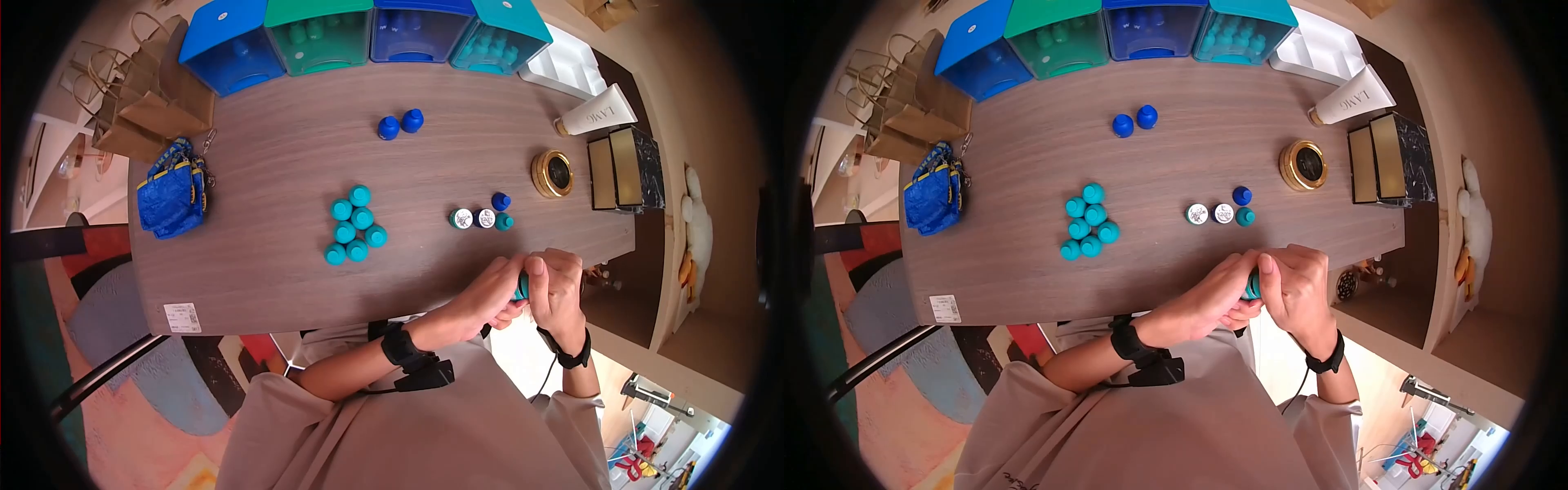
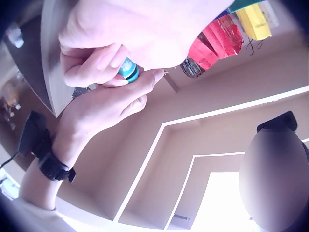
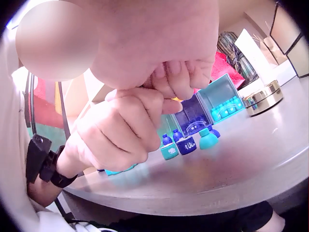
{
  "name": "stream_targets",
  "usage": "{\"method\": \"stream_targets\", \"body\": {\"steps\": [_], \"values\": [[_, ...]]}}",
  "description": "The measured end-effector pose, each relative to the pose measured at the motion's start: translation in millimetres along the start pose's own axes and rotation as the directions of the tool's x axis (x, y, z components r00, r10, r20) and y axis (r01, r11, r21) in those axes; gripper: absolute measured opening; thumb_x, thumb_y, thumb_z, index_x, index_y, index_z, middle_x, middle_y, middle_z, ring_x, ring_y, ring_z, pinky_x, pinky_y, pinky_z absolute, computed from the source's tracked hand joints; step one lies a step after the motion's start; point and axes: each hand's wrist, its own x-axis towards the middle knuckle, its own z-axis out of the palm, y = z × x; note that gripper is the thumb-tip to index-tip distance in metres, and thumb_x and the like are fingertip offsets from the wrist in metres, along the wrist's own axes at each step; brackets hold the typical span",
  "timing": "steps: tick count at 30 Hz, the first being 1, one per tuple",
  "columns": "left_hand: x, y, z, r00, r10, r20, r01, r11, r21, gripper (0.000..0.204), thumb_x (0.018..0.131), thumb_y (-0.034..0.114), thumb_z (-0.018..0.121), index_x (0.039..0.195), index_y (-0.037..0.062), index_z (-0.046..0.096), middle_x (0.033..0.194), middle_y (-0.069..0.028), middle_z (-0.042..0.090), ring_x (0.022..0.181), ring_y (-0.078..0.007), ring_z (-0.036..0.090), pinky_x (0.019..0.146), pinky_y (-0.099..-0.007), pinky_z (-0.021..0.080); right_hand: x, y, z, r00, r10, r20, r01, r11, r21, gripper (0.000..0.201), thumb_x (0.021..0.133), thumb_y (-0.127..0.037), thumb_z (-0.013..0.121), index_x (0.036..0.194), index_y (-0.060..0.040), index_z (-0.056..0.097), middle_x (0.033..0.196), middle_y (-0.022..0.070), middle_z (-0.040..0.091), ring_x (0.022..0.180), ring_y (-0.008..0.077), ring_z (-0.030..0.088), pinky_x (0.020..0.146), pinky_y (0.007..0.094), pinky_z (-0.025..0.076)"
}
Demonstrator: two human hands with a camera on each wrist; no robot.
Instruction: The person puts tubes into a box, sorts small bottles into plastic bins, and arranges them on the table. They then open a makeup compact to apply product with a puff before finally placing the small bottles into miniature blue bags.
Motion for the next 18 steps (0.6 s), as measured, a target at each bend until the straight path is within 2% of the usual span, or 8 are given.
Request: {"method": "stream_targets", "body": {"steps": [2, 5, 11, 13, 14, 16, 17, 18], "values": [[-0.8, 0.3, -2.9, 1.0, -0.014, -0.003, 0.014, 1.0, 0.012, 0.068, 0.116, 0.061, 0.032, 0.068, 0.0123, 0.04, 0.054, 0.0083, 0.029, 0.042, -0.0061, 0.021, 0.042, -0.0287, 0.017, -0.5, 0.7, 2.1, 1.0, 0.002, -0.025, -0.002, 1.0, 0.017, 0.04, 0.11, -0.013, 0.056, 0.073, 0.0011, 0.059, 0.063, 0.0131, 0.055, 0.051, 0.0351, 0.05, 0.052, 0.0459, 0.038], [-0.7, -1.2, -8.5, 0.999, -0.033, -0.018, 0.033, 0.999, -0.01, 0.072, 0.113, 0.073, 0.033, 0.073, 0.0128, 0.043, 0.057, 0.0073, 0.033, 0.044, -0.0052, 0.024, 0.043, -0.0268, 0.019, -5.2, 3.6, 5.9, 0.997, 0.073, -0.023, -0.07, 0.99, 0.122, 0.04, 0.11, -0.013, 0.056, 0.073, 0.0019, 0.054, 0.064, 0.0124, 0.051, 0.052, 0.0345, 0.047, 0.053, 0.0456, 0.036], [-14.5, 12.3, -9.6, 0.992, 0.085, -0.09, -0.074, 0.99, 0.119, 0.078, 0.112, 0.076, 0.029, 0.076, 0.0097, 0.051, 0.06, 0.0078, 0.031, 0.049, -0.0048, 0.025, 0.047, -0.0258, 0.021, -2.0, -5.2, 9.1, 0.973, 0.208, -0.094, -0.184, 0.959, 0.217, 0.042, 0.112, -0.013, 0.057, 0.074, 0.0024, 0.048, 0.063, 0.0118, 0.046, 0.052, 0.0295, 0.043, 0.053, 0.0429, 0.033], [-19.2, 10.7, -21.2, 0.975, 0.22, -0.024, -0.21, 0.954, 0.212, 0.069, 0.117, 0.064, 0.034, 0.082, 0.0082, 0.054, 0.067, 0.0081, 0.033, 0.056, -0.0033, 0.027, 0.051, -0.0248, 0.024, -4.5, -0.9, 10.4, 0.949, 0.272, -0.159, -0.239, 0.951, 0.197, 0.043, 0.112, -0.015, 0.059, 0.075, 0.0028, 0.049, 0.063, 0.0124, 0.045, 0.052, 0.0278, 0.043, 0.053, 0.0418, 0.034], [-22.1, 8.6, -25.6, 0.976, 0.218, -0.027, -0.207, 0.954, 0.216, 0.069, 0.117, 0.064, 0.034, 0.082, 0.0082, 0.054, 0.067, 0.0081, 0.033, 0.056, -0.0033, 0.027, 0.051, -0.0248, 0.024, -3.8, 0.1, 12.0, 0.948, 0.273, -0.163, -0.239, 0.95, 0.202, 0.043, 0.112, -0.015, 0.059, 0.075, 0.0028, 0.049, 0.063, 0.0124, 0.045, 0.052, 0.0278, 0.043, 0.053, 0.0418, 0.034], [-30.4, 4.1, -33.7, 0.886, 0.464, 0.014, -0.422, 0.792, 0.441, 0.052, 0.12, 0.045, 0.042, 0.087, 0.007, 0.056, 0.073, 0.0083, 0.036, 0.062, -0.0019, 0.028, 0.054, -0.0236, 0.025, 0.4, 3.2, 15.8, 0.909, 0.382, -0.167, -0.368, 0.924, 0.106, 0.041, 0.11, -0.015, 0.064, 0.076, 0.0027, 0.051, 0.063, 0.0134, 0.048, 0.053, 0.0305, 0.047, 0.053, 0.0419, 0.036], [-38.9, 5.3, -40.9, 0.911, 0.41, -0.027, -0.348, 0.804, 0.481, 0.034, 0.119, 0.029, 0.05, 0.095, 0.0068, 0.057, 0.077, 0.0084, 0.037, 0.066, -0.0013, 0.029, 0.056, -0.0227, 0.025, 1.9, 7.0, 19.5, 0.932, 0.318, -0.173, -0.333, 0.941, -0.065, 0.039, 0.106, -0.019, 0.072, 0.078, 0.0004, 0.053, 0.066, 0.0142, 0.053, 0.055, 0.0342, 0.052, 0.053, 0.0432, 0.039], [-46.8, 6.4, -44.8, 0.913, 0.406, -0.028, -0.343, 0.804, 0.486, 0.034, 0.119, 0.029, 0.05, 0.095, 0.0068, 0.057, 0.077, 0.0084, 0.037, 0.066, -0.0013, 0.029, 0.056, -0.0227, 0.025, 1.8, 11.4, 23.7, 0.93, 0.321, -0.177, -0.336, 0.94, -0.059, 0.039, 0.106, -0.019, 0.072, 0.078, 0.0004, 0.053, 0.066, 0.0142, 0.053, 0.055, 0.0342, 0.052, 0.053, 0.0432, 0.039]]}}
